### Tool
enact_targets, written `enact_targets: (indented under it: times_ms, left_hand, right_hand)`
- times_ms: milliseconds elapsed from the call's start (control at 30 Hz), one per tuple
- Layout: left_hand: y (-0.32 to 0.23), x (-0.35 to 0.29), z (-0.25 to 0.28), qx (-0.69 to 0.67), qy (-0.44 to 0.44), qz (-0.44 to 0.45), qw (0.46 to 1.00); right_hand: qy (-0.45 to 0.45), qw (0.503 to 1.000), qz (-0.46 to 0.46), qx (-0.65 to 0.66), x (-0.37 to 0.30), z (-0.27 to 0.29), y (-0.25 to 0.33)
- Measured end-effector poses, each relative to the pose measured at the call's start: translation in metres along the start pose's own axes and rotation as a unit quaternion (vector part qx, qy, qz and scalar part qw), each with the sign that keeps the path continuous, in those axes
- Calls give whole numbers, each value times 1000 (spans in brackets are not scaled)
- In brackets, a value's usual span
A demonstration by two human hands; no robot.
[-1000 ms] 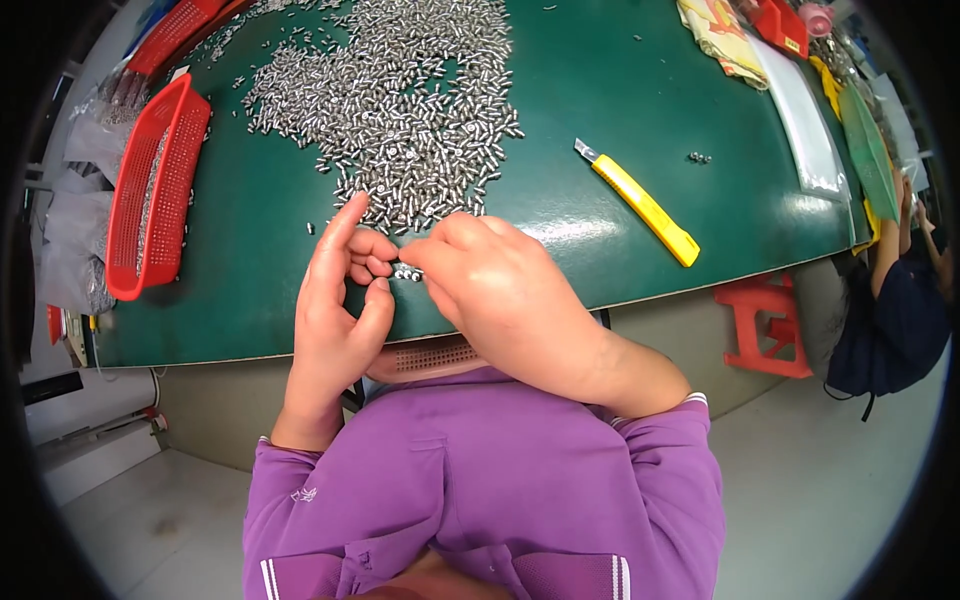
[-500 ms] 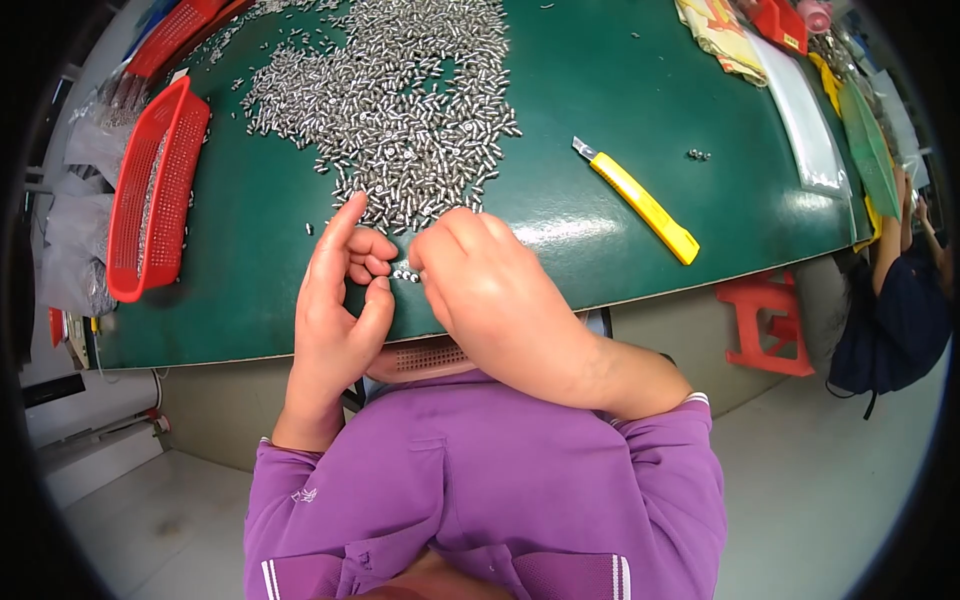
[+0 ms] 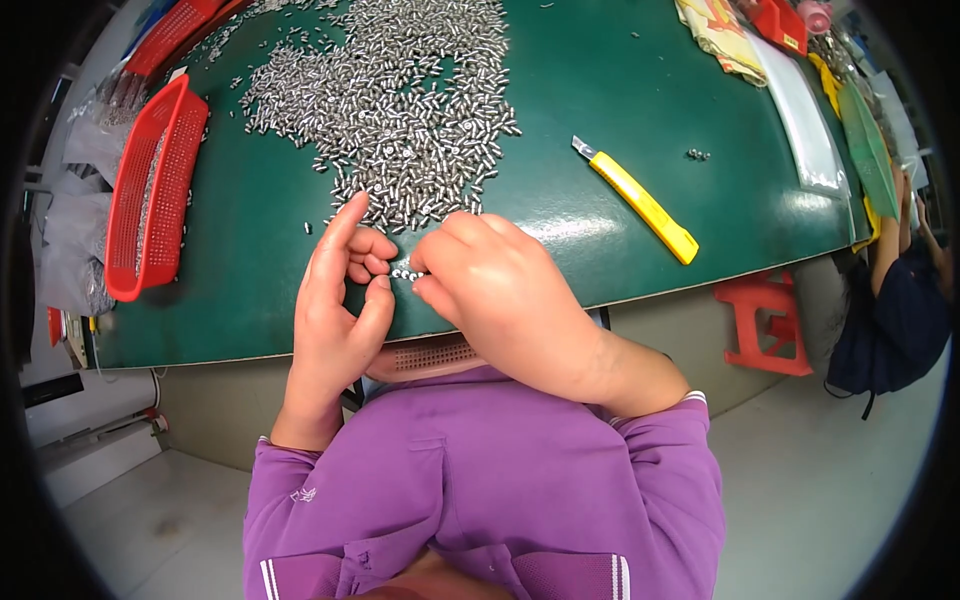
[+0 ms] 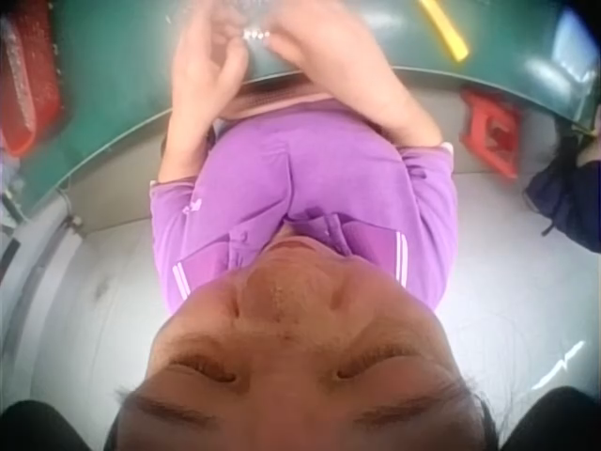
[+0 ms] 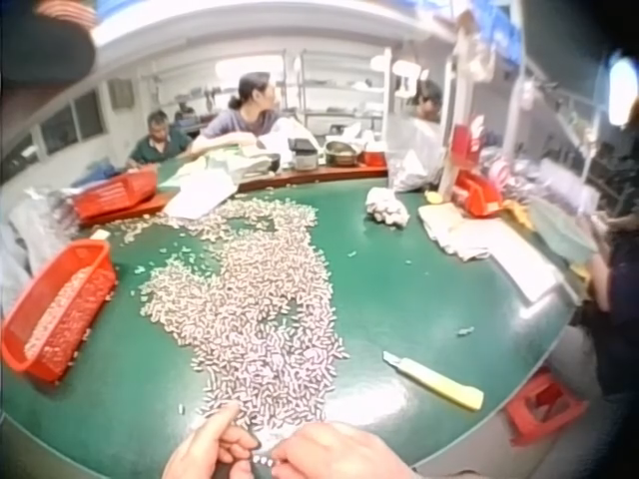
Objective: The recorder picks up small metal components from a pile on a workbench, inspects them individually, and sorts them into a plastic tray.
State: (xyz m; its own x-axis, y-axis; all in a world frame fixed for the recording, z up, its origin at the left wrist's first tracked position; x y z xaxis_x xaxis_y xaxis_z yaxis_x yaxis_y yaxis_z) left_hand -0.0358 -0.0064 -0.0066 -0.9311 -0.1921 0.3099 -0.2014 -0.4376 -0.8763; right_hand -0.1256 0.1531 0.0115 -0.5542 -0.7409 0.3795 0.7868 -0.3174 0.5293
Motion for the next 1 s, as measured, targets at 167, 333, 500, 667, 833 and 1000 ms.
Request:
enact_targets:
  times_ms: [167, 333, 500, 667, 833, 1000]
  left_hand:
    - [1, -1, -1, -1, -2, -4, 1000]
    - [2, -1, 0, -21, -5, 3, 1000]
    - [12, -4, 2, -116, -35, 8, 993]
    - [13, -3, 4, -138, -64, 17, 988]
    - [13, -4, 4, -132, -60, 24, 989]
    - [4, -2, -1, -52, -50, 15, 997]
  right_hand:
    - [14, 1000, -1, 3, 2, 1, 0]
    - [29, 999, -9, 16, 0, 4, 1]
    - [20, 1000, -5, 9, 3, -3, 7]
    - [41, 998, 50, 14, 4, -14, 5]
    - [78, 995, 54, 11, -12, -1, 6]
    - [103, 991, 60, 57, -25, 13, 6]
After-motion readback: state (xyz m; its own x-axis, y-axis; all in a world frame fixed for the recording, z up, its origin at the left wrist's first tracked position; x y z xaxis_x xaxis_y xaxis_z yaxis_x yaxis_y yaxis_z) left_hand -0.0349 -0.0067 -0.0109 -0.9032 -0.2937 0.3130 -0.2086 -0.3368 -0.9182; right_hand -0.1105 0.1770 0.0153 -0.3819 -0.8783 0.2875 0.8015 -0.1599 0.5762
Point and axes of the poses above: each hand's wrist, its own x-axis towards the middle knuckle, its own z-axis out of the back of the hand, y = z × x, the point moved 2 cm from there along x, towards the middle knuckle, and after that the axes turned 10 degrees about -x, right-handed, at the moved point
